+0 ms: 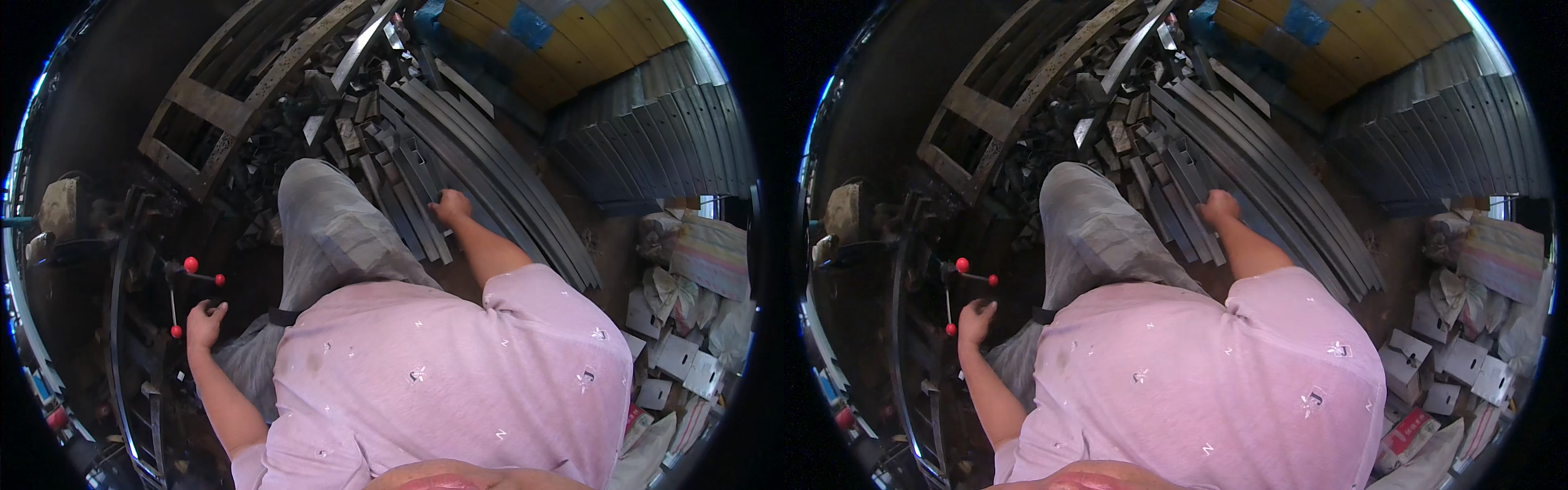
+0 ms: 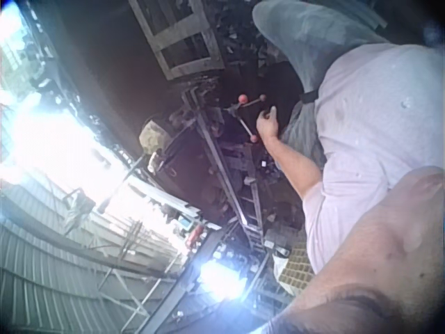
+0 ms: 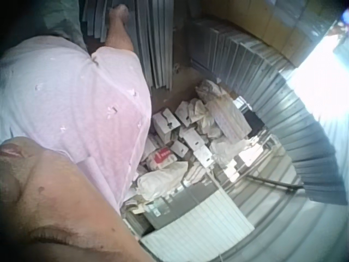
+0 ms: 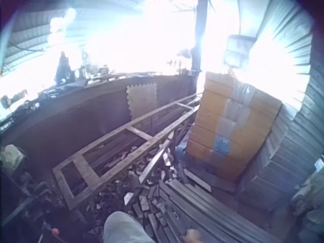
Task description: The person sits on the floor and repeatedly places long metal bars into a chop saw, cuts them, and removes the cut pieces. The person handles the bars and the saw handle directly.
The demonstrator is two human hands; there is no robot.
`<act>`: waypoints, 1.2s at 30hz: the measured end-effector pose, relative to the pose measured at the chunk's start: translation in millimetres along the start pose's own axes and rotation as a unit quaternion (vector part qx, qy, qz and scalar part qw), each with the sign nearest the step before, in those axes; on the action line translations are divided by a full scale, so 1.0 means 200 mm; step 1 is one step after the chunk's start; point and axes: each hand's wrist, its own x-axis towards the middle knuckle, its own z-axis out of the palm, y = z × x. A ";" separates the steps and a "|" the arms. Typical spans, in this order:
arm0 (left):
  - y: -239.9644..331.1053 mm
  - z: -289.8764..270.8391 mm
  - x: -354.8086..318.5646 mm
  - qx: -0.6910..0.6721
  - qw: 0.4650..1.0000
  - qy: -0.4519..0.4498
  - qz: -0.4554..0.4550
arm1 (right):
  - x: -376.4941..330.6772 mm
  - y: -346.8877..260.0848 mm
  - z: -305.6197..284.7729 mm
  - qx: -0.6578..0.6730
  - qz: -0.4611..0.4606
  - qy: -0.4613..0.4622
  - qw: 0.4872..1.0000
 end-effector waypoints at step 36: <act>-0.31 -0.02 0.33 0.019 0.954 0.139 -0.266 | 0.28 -0.54 0.33 -0.109 -0.011 -0.105 0.988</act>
